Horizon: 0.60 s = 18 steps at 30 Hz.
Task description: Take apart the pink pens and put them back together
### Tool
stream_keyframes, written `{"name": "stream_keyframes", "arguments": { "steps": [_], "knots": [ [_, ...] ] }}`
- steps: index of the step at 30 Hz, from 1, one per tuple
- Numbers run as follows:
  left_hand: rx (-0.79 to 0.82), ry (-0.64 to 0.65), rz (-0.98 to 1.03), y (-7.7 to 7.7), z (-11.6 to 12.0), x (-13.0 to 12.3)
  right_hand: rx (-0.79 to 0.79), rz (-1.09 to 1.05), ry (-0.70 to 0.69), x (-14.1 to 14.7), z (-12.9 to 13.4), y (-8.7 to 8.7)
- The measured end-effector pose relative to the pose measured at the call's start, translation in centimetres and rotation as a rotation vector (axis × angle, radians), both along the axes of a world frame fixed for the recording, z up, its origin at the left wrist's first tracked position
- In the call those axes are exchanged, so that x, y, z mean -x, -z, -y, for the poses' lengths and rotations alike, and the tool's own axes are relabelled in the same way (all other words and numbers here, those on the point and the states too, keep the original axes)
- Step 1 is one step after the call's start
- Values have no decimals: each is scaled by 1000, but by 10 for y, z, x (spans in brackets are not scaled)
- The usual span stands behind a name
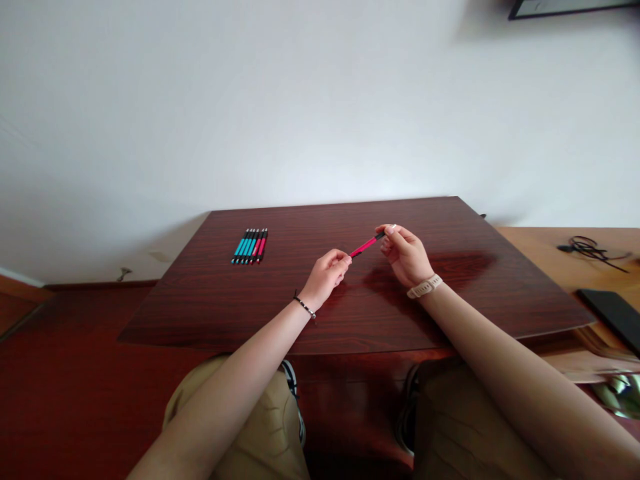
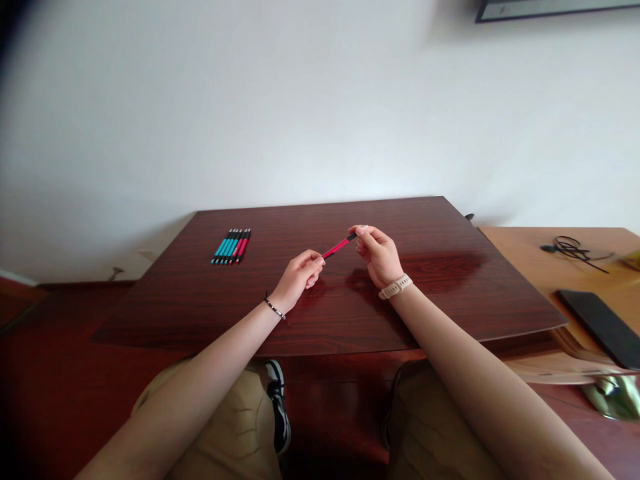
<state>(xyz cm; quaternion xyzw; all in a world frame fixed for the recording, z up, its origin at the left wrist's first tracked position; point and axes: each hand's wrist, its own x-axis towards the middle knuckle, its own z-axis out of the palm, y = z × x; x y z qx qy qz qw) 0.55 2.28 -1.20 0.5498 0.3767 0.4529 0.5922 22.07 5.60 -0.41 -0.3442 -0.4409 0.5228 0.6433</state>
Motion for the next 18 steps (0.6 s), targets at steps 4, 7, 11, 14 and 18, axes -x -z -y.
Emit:
{"name": "stream_keyframes", "arguments": {
  "steps": [4,7,11,14,18],
  "knots": [
    [-55,-32,-35,2,-1,-1,-2,-7,9,0,0,-1],
    [-81,-57,-63,6,-3,-1,-6,-30,5,0,1,0],
    [-138,-98,-141,9,-5,1,3,-39,10,0,-1,2],
    [-212,-127,-215,7,-3,2,7,-28,22,-1,-2,4],
    [-308,-153,-284,4,0,1,13,-12,35,-2,-4,5]
  ]
}}
